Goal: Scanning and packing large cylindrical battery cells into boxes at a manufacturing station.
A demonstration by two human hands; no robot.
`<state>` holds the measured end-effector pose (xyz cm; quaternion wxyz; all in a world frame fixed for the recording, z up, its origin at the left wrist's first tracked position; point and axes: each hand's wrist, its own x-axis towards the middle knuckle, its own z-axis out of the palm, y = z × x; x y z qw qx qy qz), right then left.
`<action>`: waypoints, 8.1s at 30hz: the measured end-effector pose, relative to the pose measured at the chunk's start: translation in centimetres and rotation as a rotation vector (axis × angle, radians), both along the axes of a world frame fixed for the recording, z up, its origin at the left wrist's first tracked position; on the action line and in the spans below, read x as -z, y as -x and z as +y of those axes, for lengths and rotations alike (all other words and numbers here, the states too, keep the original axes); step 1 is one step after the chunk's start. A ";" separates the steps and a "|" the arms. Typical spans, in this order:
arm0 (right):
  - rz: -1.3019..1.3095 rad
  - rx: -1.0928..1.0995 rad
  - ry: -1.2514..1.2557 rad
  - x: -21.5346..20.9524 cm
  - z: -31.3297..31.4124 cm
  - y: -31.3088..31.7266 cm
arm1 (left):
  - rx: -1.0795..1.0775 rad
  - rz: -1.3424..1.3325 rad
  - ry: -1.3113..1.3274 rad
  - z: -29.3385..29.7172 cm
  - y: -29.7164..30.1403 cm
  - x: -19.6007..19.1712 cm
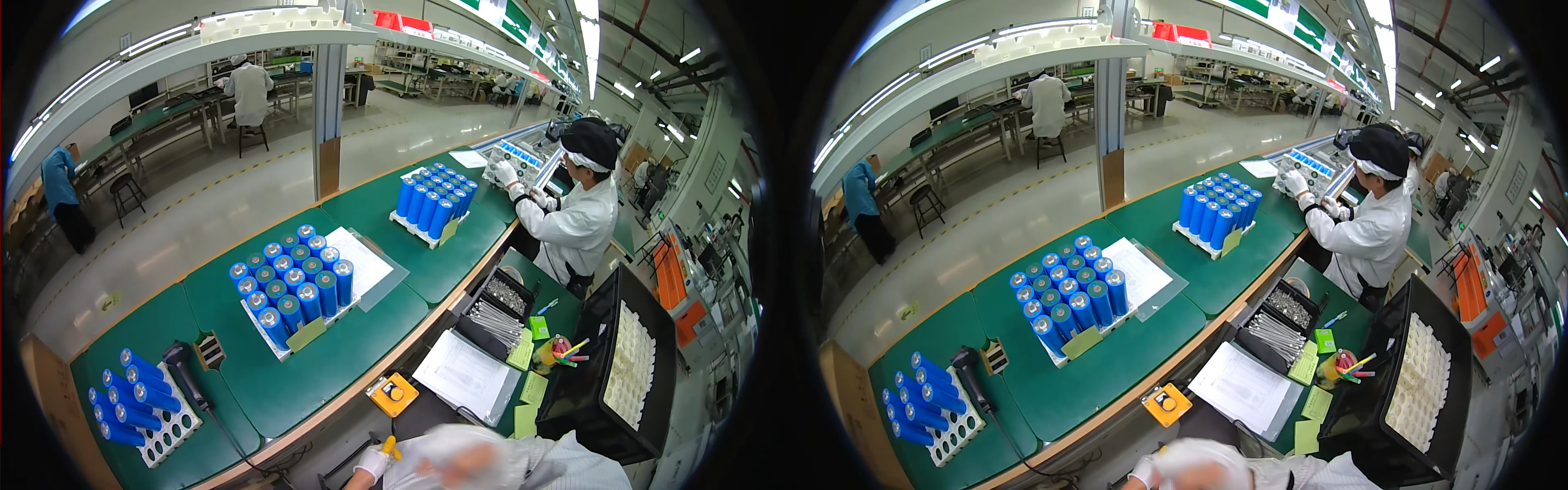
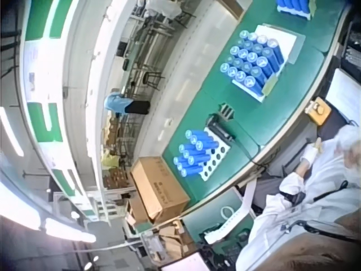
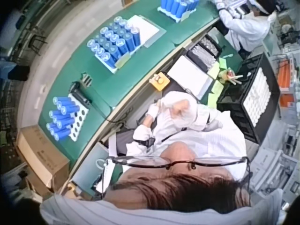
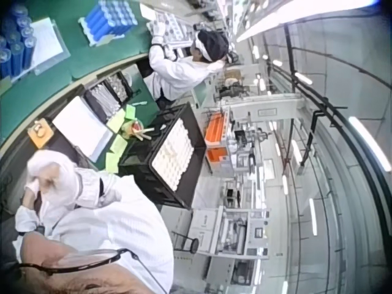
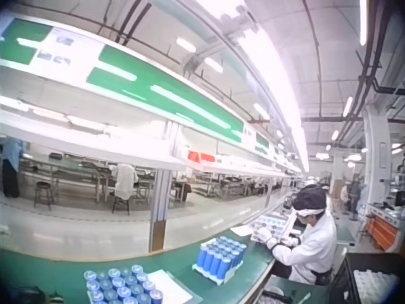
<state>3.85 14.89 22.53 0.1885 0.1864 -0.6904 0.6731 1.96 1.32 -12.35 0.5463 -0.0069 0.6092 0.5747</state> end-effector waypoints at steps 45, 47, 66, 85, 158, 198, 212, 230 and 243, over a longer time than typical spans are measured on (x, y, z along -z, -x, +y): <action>-0.266 0.248 -0.520 21.5 -4.3 0.5 | -0.908 -0.212 -0.382 -4.3 0.7 -10.2; -0.477 0.310 -0.314 22.5 -4.5 0.0 | -0.845 -0.069 -0.344 -4.4 0.4 -10.2; -0.858 0.145 -0.524 23.8 -2.9 1.4 | -0.740 0.246 -0.032 -2.7 1.0 -7.1; -0.815 0.095 -0.281 28.3 -0.7 1.1 | -0.534 0.870 0.009 -4.1 0.5 -9.9; -0.173 -0.894 0.453 1.2 0.6 0.0 | -0.865 -0.291 0.168 -7.4 -0.4 0.1; -0.720 1.066 -0.697 19.0 8.8 -20.0 | 0.909 1.589 -0.091 16.1 -5.7 -9.8; -0.920 0.575 -1.124 21.3 10.2 -17.5 | 0.980 1.625 -0.137 13.1 -7.2 -9.9; -1.312 0.315 -1.403 21.5 9.9 -13.0 | 1.076 1.632 -0.212 12.7 -5.9 -10.0; -0.694 0.772 1.020 10.8 19.7 -7.5 | 0.874 1.275 -0.178 7.2 2.3 -18.5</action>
